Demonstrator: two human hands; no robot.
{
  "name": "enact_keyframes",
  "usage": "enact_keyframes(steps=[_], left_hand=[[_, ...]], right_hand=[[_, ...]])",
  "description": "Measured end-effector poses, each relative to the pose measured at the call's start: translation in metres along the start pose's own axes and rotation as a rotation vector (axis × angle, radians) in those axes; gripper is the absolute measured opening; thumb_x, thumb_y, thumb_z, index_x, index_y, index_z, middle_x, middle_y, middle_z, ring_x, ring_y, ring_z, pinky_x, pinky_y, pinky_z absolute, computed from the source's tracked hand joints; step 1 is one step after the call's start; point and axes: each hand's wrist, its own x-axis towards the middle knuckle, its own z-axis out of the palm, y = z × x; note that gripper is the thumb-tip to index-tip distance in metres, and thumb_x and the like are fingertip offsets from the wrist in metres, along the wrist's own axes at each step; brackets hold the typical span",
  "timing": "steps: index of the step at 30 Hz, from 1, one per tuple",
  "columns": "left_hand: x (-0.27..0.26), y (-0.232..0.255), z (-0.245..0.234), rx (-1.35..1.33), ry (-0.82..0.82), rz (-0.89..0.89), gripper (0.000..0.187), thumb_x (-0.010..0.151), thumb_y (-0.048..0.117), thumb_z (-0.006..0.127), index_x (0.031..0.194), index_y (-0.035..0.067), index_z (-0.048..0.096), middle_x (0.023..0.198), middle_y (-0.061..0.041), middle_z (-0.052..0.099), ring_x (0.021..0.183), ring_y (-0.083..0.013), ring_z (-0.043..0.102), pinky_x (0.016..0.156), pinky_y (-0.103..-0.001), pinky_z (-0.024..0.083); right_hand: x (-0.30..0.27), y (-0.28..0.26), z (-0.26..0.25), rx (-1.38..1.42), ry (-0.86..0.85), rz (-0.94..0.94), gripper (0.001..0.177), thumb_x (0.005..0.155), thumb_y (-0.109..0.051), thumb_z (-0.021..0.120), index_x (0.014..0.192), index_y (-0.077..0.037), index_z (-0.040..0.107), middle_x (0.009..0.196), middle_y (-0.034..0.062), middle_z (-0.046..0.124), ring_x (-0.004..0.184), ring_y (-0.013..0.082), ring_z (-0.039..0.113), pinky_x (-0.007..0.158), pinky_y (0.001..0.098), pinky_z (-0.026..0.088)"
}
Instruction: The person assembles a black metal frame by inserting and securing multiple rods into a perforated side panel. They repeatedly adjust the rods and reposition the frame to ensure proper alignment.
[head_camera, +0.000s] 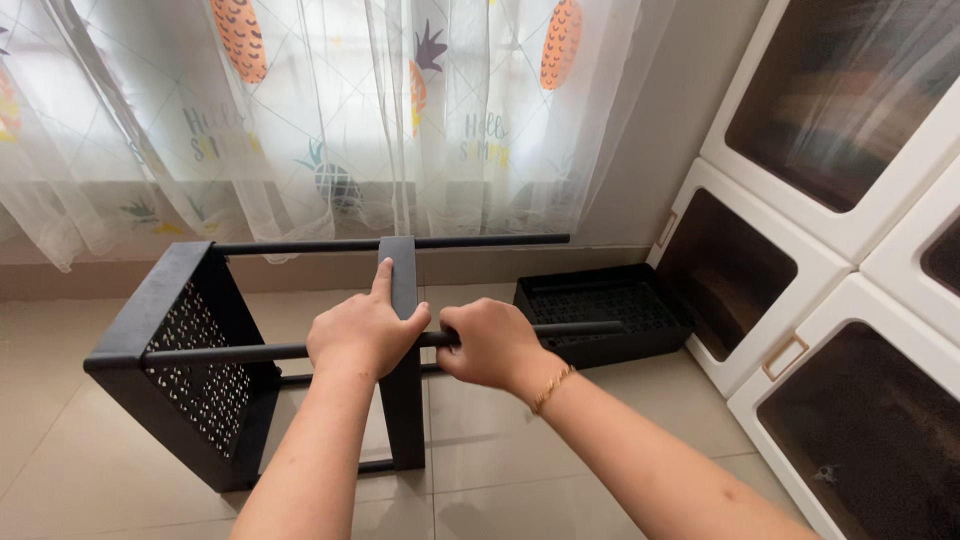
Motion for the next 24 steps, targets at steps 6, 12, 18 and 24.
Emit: enact_keyframes(steps=[6,12,18,24], left_hand=[[0.002,0.001,0.002,-0.004,-0.004,-0.008,0.091,0.086,0.070,0.047,0.165,0.036,0.015,0.124,-0.006,0.072,0.114,-0.0261,0.069,0.093,-0.043,0.057],[0.003,0.002,-0.001,0.010,-0.001,-0.017,0.092,0.085,0.070,0.048,0.165,0.038,0.017,0.123,-0.007,0.072,0.114,-0.0266,0.070,0.094,-0.043,0.057],[0.000,0.004,-0.002,0.000,0.008,-0.026,0.090,0.086,0.069,0.047,0.165,0.039,0.017,0.125,-0.005,0.072,0.115,-0.0261,0.069,0.093,-0.043,0.058],[0.001,0.001,0.003,0.010,0.023,-0.018,0.090,0.087,0.071,0.045,0.165,0.035,0.017,0.125,-0.006,0.072,0.115,-0.0268,0.069,0.094,-0.045,0.057]], right_hand=[[-0.030,-0.006,0.014,-0.302,0.345,-0.123,0.019,0.076,-0.008,0.068,0.095,-0.006,0.066,0.076,0.0085,0.066,0.070,0.0282,0.068,0.061,0.0444,0.051],[0.019,0.005,-0.013,-0.065,-0.369,0.231,0.009,0.072,-0.015,0.071,0.074,-0.006,0.070,0.075,0.0158,0.070,0.078,0.0358,0.072,0.069,0.0450,0.058],[0.014,-0.003,-0.021,-0.048,-0.310,0.225,0.032,0.076,-0.030,0.077,0.092,-0.004,0.069,0.077,0.0171,0.070,0.078,0.0376,0.071,0.070,0.0475,0.056],[-0.037,-0.001,0.012,-0.126,0.402,-0.241,0.038,0.083,-0.031,0.073,0.109,-0.006,0.062,0.080,0.0110,0.065,0.079,0.0297,0.067,0.073,0.0445,0.054]])
